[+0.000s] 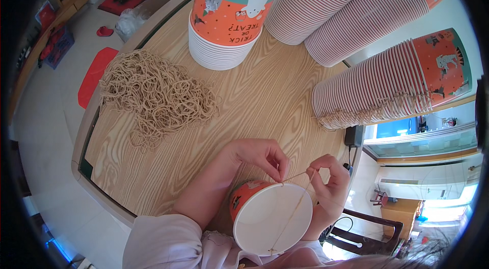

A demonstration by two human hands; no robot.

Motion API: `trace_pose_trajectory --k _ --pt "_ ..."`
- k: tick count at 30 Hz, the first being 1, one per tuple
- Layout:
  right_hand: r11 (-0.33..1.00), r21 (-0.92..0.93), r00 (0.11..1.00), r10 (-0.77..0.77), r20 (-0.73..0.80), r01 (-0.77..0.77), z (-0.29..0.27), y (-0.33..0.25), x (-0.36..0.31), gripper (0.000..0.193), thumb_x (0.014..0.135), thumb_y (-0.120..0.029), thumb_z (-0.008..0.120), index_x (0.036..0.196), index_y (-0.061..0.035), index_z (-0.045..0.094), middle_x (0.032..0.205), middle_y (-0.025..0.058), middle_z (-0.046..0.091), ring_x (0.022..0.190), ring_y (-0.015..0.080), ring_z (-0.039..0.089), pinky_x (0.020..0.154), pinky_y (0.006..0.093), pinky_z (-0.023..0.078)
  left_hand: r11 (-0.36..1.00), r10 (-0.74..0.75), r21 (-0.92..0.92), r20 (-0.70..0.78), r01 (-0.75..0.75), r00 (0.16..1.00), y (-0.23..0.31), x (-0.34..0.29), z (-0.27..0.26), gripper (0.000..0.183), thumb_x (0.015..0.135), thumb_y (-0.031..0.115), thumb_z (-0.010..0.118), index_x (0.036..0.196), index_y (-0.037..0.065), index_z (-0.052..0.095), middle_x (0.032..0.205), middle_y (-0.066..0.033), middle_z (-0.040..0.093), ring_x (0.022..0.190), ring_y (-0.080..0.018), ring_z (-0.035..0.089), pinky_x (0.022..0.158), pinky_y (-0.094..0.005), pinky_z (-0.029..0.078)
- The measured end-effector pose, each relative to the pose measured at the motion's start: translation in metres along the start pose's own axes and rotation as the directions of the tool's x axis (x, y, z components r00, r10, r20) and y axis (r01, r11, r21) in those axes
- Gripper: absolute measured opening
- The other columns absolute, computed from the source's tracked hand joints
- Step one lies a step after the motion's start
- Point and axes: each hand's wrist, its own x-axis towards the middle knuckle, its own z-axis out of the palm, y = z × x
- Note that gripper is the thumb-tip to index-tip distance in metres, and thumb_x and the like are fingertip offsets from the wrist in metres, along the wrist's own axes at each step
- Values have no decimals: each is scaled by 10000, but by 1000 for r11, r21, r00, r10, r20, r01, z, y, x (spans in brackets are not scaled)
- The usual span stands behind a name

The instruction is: The person is putting rubber bands around the rim of paper buckets for packaging.

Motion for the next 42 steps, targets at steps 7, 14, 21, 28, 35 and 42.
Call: trace_pose_trajectory --k 7,14,21,28,35,42 --pt "1000 9 1000 11 -19 -11 -1 1 0 97 713 66 663 775 34 594 710 88 592 672 160 573 622 257 441 997 -16 71 30 14 999 2 1 -2 60 844 32 670 895 0 676 863 -47 659 814 -108 618 745 -242 490" --pt "997 67 999 47 -12 -46 7 -6 -1 81 745 63 619 824 41 616 742 102 614 685 170 587 648 259 453 996 -52 57 -317 74 947 23 -7 6 199 865 151 667 1020 30 636 874 -7 638 756 -82 577 689 -224 464" --pt "983 179 993 23 118 -44 -3 -6 -22 162 796 88 529 902 39 641 754 93 620 738 149 612 689 257 468 711 -104 489 -639 506 762 82 -27 91 392 798 243 721 1121 57 599 952 -32 621 809 -120 584 709 -297 469" --pt "933 361 981 -65 182 -5 -4 -13 -49 181 823 96 477 923 49 620 861 68 625 830 127 586 762 250 452 308 47 529 -839 791 543 78 -53 169 306 792 178 631 1061 33 623 947 -195 652 860 -362 633 756 -425 497" --pt "801 593 954 -103 281 -88 5 -45 -73 96 869 2 592 962 16 616 905 42 636 842 119 605 756 240 479 202 371 452 -856 869 359 105 -80 215 229 818 133 580 1011 23 635 888 -206 648 838 -373 624 740 -443 494" --pt "728 671 983 22 181 -140 29 -40 -75 143 861 -20 608 999 -28 571 785 -2 581 692 59 544 591 206 424 142 466 377 -841 915 275 123 -101 246 207 857 134 547 1038 68 622 848 -191 647 798 -363 627 700 -449 488"
